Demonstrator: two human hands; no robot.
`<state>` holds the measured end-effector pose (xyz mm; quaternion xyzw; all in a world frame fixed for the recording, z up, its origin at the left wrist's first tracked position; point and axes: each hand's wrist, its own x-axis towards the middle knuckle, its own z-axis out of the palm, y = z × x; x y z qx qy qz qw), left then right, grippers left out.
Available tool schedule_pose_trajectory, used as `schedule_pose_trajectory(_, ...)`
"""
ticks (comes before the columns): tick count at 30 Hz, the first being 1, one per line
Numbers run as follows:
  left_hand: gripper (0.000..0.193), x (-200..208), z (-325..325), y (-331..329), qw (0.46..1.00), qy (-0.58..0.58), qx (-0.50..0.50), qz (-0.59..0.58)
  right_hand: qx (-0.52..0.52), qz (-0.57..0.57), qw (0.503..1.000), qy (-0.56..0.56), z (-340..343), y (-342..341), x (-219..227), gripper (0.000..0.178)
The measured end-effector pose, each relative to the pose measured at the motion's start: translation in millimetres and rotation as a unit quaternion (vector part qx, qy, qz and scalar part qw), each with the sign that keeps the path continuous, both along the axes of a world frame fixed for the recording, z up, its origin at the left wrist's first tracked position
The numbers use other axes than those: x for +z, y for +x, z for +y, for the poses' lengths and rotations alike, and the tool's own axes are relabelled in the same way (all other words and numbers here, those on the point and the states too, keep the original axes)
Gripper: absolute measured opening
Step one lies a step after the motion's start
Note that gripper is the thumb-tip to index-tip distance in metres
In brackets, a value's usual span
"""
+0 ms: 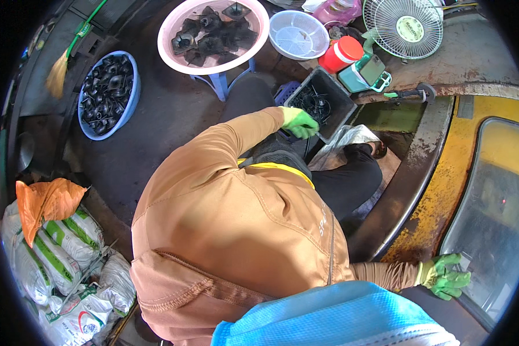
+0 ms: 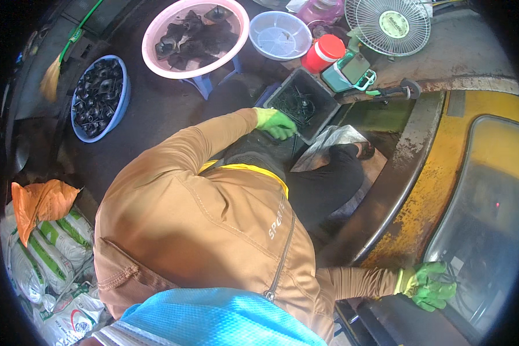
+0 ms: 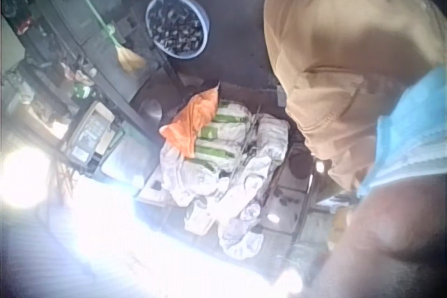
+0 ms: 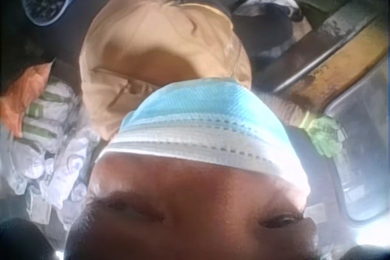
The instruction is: The person sorts small black plastic parts from a black crate into a pink basin, handling them one at a time. They also open and close the machine door and briefly adjust the camera strap.
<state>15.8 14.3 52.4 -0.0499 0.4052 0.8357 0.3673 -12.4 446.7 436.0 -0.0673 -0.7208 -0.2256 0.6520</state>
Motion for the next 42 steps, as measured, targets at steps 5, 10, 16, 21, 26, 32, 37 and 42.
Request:
schedule_pose_trajectory(5, 0.022, -53, -19, -6, 0.992, -0.015, 0.039, -0.118, 0.001, -0.057, 0.996, 0.066, -5, 25, -14, 0.045)
schedule_pose_trajectory(10, 0.032, -39, -12, 1, 0.942, -0.317, 0.062, -0.096, -0.046, -0.094, 0.989, 0.104, -9, 31, -21, 0.034)
schedule_pose_trajectory(16, 0.026, -16, -14, 10, 0.929, -0.34, 0.117, -0.092, -0.082, -0.078, 0.983, 0.145, 29, 22, -18, 0.045)
schedule_pose_trajectory(21, 0.024, -24, -20, 17, 0.944, -0.276, 0.162, -0.084, -0.097, -0.106, 0.983, 0.116, 44, 28, -23, 0.041)
schedule_pose_trajectory(26, 0.024, -41, -20, 11, 0.934, -0.269, 0.203, -0.115, -0.067, -0.1, 0.985, 0.127, 28, 29, -21, 0.038)
schedule_pose_trajectory(32, 0.024, -46, -25, 11, 0.936, -0.278, 0.2, -0.083, -0.013, -0.094, 0.984, 0.151, 20, 27, -17, 0.037)
schedule_pose_trajectory(37, 0.03, -46, -28, 14, 0.936, -0.286, 0.181, -0.096, -0.02, -0.102, 0.985, 0.135, 18, 30, -17, 0.038)
schedule_pose_trajectory(42, 0.022, -49, -27, 7, 0.941, -0.253, 0.187, -0.125, -0.004, -0.114, 0.986, 0.119, 12, 28, -15, 0.037)
